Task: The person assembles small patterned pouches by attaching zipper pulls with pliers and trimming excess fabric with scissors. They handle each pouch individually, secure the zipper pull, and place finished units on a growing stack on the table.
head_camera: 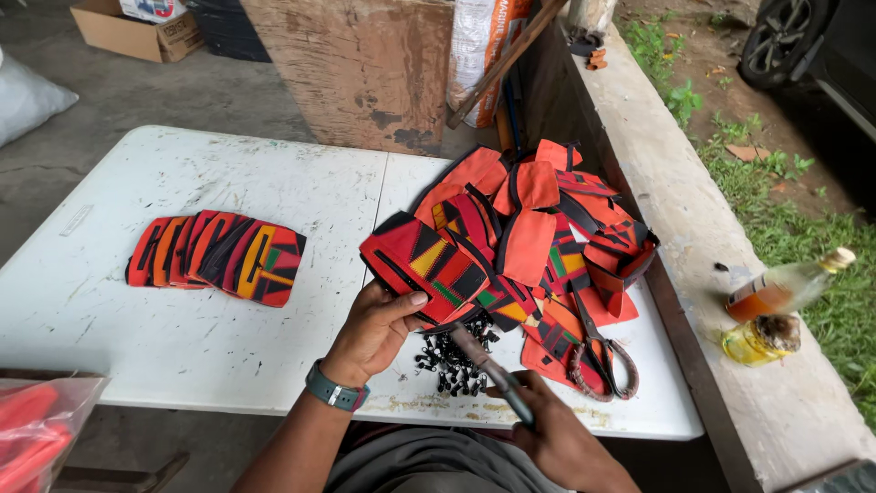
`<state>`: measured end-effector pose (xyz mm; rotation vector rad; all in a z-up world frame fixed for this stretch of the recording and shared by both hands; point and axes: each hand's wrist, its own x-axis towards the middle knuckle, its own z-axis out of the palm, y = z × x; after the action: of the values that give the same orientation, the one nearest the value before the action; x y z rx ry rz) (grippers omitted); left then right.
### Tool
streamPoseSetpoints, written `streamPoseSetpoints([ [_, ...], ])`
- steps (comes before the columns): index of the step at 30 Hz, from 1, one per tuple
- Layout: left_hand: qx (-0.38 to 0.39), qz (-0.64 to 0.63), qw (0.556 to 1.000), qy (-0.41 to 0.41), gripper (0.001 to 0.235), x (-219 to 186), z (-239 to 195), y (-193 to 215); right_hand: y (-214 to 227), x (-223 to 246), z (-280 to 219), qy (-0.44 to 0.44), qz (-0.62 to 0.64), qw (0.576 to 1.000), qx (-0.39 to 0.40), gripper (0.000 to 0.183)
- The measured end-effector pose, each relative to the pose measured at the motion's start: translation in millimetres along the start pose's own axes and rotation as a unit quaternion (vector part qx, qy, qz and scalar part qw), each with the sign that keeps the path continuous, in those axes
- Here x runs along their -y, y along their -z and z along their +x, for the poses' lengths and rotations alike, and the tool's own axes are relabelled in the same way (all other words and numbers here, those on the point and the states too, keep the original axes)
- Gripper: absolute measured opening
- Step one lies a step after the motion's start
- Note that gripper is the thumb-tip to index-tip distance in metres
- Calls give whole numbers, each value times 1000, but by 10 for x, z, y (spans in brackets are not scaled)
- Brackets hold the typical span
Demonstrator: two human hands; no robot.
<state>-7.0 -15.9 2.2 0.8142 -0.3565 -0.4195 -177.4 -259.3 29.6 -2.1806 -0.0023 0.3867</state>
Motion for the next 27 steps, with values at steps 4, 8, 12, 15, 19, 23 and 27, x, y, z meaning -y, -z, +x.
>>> streamPoseSetpoints([
  [4,-18,14,998,-64,36,19,-9,-237,-75,22,5,49,38,998,26,61],
  [8,-19,33,995,-92,38,31,-7,-334,-51,30,-6,61,68,996,11,62],
  [12,-28,61,994,-83,42,115,-9,-345,-39,4,-37,41,99,994,18,62],
  [15,-21,68,994,-77,41,162,-13,-368,-34,8,-47,16,97,995,22,64],
  [19,-30,82,994,-63,41,154,-23,-381,-57,-59,-39,36,79,996,18,58],
  [23,-12,82,995,-49,38,136,-25,-332,-105,-258,8,22,76,997,0,39],
  [27,-16,137,989,-56,36,189,-43,-271,-220,-374,118,49,19,998,-35,9],
])
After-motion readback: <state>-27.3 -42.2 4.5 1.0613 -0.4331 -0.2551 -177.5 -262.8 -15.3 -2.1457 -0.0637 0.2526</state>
